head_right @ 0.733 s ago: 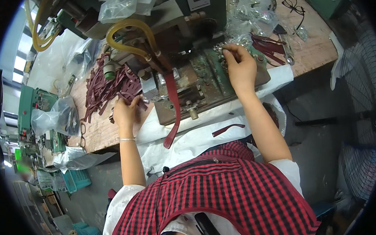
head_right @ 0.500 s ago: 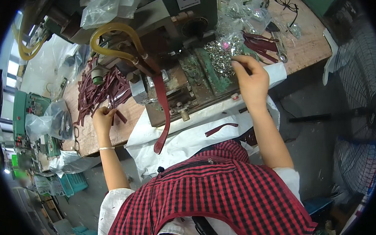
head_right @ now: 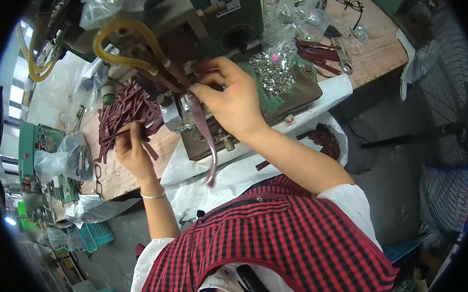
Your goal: The person repeatedly picks maroon leather straps and small metal hardware from a workbench, inserts them into a press machine, and removes the assembled buckle parts. The finished pieces are placed into a plastic bag on the table.
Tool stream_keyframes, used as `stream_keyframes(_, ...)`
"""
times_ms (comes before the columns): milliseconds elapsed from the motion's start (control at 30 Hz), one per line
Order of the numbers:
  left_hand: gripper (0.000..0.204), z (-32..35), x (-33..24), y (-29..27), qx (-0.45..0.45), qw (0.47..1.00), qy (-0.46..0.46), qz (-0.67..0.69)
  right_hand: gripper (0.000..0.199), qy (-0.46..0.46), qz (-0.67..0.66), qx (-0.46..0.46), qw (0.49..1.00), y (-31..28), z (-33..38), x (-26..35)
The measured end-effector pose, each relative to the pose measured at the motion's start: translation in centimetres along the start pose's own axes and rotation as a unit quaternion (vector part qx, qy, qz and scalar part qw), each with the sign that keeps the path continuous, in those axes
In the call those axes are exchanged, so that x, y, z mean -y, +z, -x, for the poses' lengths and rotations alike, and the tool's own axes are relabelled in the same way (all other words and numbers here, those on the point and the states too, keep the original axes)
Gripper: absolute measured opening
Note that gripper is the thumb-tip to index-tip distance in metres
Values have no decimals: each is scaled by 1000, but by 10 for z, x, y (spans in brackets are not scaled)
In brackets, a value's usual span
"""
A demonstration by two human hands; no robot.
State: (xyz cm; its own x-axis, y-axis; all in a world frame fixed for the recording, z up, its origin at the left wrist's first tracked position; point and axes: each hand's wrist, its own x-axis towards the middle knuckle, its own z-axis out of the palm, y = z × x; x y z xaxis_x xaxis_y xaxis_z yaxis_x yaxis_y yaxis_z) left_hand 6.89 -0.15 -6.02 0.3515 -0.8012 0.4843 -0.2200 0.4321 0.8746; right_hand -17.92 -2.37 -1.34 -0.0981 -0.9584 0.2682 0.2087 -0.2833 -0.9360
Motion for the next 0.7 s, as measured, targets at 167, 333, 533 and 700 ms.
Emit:
stream_keyframes(167, 8, 0, -63, 18, 59, 971, 232, 4, 37, 46, -3, 9, 999, 9, 7, 21)
stream_keyframes(333, 16, 17, -83, 59, 221, 875, 400, -162, 47, -32, 111, 95, 989, -12, 19, 40)
stream_keyframes(533, 23, 11, -62, 83, 197, 829, 496, -168, 26, -97, 623, -73, 773, -114, -11, -47)
stream_keyframes(700, 22, 10, -61, 86, 196, 832, 489, -172, 22, -110, 599, -96, 787, -135, -9, -68)
